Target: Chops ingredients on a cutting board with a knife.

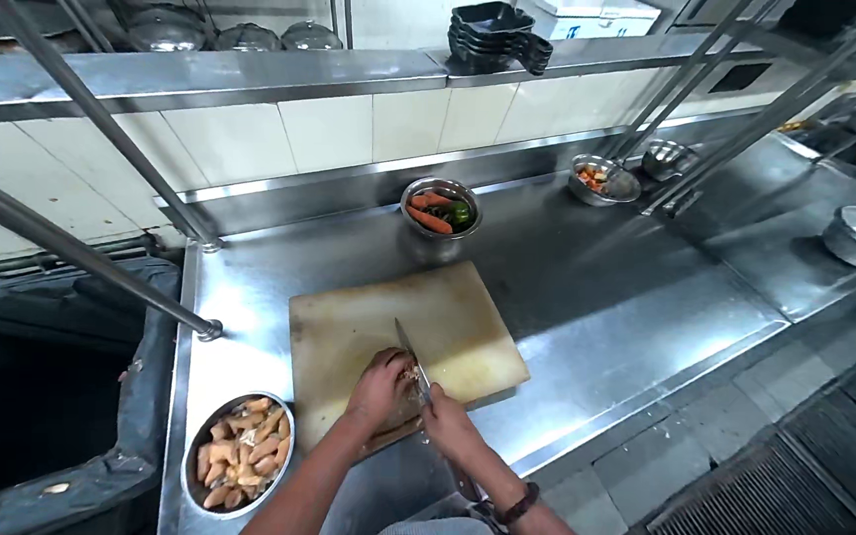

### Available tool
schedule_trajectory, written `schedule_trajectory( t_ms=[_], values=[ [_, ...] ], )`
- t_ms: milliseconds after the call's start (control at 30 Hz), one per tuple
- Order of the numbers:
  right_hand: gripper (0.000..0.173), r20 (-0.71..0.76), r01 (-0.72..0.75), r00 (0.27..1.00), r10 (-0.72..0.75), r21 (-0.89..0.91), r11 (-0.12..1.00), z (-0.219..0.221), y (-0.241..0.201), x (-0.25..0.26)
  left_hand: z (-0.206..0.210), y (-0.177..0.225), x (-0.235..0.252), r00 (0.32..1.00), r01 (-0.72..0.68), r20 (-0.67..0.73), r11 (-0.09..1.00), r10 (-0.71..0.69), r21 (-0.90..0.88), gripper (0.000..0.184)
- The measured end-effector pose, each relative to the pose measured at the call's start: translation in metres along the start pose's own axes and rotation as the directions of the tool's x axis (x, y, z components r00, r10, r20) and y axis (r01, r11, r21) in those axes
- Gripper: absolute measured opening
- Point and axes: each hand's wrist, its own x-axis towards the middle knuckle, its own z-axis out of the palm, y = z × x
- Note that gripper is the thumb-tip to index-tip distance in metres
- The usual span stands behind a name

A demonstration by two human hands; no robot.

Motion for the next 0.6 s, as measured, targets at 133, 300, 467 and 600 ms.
schedule_trajectory(
  t_ms=[133, 300, 467, 600],
  values=[
    [0.036, 0.057, -0.059, 0.996, 0.074, -0.226, 0.972, -0.023, -0.032, -0.019, -0.009, -0.005, -0.009, 1.000, -0.026, -0.002, 0.998, 0.026, -0.052, 0.037],
    [0.039, -0.094, -0.102, 0.993, 0.072, -0.366, 0.925, 0.009, -0.031, -0.006, -0.002, -0.011, -0.016, 0.997, -0.071, -0.046, 0.994, 0.068, -0.085, 0.029],
    [0.042, -0.004, -0.090, 0.995, 0.097, -0.426, 0.900, -0.013, -0.051, -0.025, -0.003, -0.010, -0.015, 0.997, -0.050, -0.056, 0.996, 0.046, -0.077, 0.024],
    [0.040, -0.086, -0.087, 0.995, 0.056, -0.416, 0.905, 0.012, -0.040, -0.005, -0.005, -0.010, -0.013, 1.000, 0.006, -0.003, 0.997, -0.006, -0.074, 0.026]
  ],
)
